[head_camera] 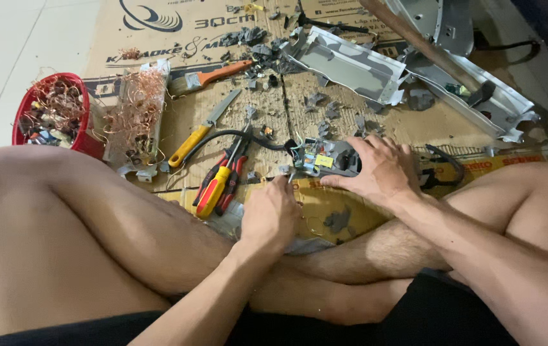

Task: The person sits on the floor and disassembles a small electronic device, using pliers and a screwdriver to remove components and wires. They place the extracted parts into a red container nearby.

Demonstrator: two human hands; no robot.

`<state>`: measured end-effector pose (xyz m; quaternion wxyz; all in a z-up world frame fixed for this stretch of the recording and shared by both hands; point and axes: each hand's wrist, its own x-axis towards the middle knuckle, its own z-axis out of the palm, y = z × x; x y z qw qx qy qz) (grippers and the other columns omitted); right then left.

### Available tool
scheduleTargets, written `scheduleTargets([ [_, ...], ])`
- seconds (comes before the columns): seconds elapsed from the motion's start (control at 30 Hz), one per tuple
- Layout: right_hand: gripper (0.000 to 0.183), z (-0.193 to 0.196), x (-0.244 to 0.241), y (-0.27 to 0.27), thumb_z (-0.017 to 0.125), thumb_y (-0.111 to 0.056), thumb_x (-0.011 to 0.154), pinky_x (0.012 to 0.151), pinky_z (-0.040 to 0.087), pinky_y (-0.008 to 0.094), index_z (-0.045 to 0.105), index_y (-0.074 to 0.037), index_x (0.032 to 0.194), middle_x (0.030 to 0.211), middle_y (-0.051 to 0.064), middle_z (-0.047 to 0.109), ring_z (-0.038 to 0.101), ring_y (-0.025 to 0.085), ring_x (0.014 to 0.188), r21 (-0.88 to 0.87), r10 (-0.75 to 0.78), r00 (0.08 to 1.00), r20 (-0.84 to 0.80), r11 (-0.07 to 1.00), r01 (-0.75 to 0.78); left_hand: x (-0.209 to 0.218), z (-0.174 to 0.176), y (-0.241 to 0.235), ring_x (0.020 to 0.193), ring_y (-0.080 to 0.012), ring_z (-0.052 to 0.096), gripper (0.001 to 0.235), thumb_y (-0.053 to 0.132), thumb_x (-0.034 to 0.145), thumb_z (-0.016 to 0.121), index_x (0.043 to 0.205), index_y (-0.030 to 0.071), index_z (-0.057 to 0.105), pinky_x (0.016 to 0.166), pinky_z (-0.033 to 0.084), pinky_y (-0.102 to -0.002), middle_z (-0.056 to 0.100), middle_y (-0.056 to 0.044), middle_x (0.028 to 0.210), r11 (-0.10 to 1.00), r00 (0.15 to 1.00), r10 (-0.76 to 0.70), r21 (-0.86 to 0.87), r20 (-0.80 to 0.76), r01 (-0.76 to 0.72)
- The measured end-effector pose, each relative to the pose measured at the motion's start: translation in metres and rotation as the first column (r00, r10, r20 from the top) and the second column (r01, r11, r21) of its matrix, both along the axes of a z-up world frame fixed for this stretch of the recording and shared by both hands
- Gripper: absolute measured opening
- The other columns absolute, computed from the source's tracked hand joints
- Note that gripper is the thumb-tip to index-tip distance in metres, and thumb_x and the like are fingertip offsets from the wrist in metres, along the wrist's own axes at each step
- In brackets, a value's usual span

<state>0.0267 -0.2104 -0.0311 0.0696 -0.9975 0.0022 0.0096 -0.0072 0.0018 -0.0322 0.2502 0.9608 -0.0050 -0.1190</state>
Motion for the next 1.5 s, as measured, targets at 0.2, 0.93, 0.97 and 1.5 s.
scheduleTargets([
  [0.2, 0.099, 0.006, -0.002, 0.003, 0.055, -0.097, 0.069, 0.089, 0.041, 0.043, 0.055, -0.029, 0.142, 0.123, 0.005, 0.066, 0.062, 0.023, 0.114, 0.008, -0.001, 0.999, -0.032, 1.000, 0.001, 0.012, -0.028, 0.000, 0.092, -0.0403, 0.076, 0.032, 0.028, 0.104, 0.039, 0.100, 0.014, 0.067, 0.078, 0.061, -0.053, 0.076, -0.018, 0.087, 0.997, 1.000, -0.017, 0.070, -0.020, 0.018],
  [0.93, 0.094, 0.001, 0.001, -0.001, 0.056, -0.093, 0.073, 0.088, 0.044, 0.044, 0.059, -0.023, 0.137, 0.119, 0.009, 0.069, 0.066, 0.023, 0.111, 0.000, 0.050, 0.995, 0.083, 0.999, -0.050, -0.002, -0.017, -0.008, 0.086, -0.0378, 0.075, 0.020, 0.014, 0.100, 0.050, 0.111, 0.008, 0.066, 0.069, 0.061, -0.059, 0.072, -0.015, 0.083, 0.931, 0.979, -0.196, 0.324, 0.051, 0.170],
  [0.97, 0.093, -0.002, 0.003, -0.003, 0.058, -0.090, 0.074, 0.087, 0.045, 0.044, 0.060, -0.022, 0.137, 0.119, 0.010, 0.070, 0.066, 0.024, 0.110, 0.030, 0.049, 0.997, 0.060, 0.998, -0.050, -0.006, -0.014, -0.010, 0.084, -0.0353, 0.075, 0.021, 0.012, 0.098, 0.051, 0.111, 0.006, 0.066, 0.067, 0.060, -0.059, 0.072, -0.014, 0.082, 0.917, 0.975, -0.203, 0.368, 0.096, 0.155],
  [1.5, 0.097, 0.006, -0.001, -0.005, 0.061, -0.087, 0.074, 0.089, 0.047, 0.047, 0.061, -0.015, 0.139, 0.120, 0.012, 0.071, 0.066, 0.030, 0.116, 0.114, 0.056, 0.998, 0.004, 0.992, -0.056, -0.001, -0.040, -0.015, 0.074, -0.0307, 0.072, 0.037, 0.005, 0.088, 0.059, 0.125, -0.002, 0.059, 0.038, 0.055, -0.051, 0.068, -0.011, 0.082, 0.853, 0.936, -0.309, 0.484, 0.167, 0.195],
])
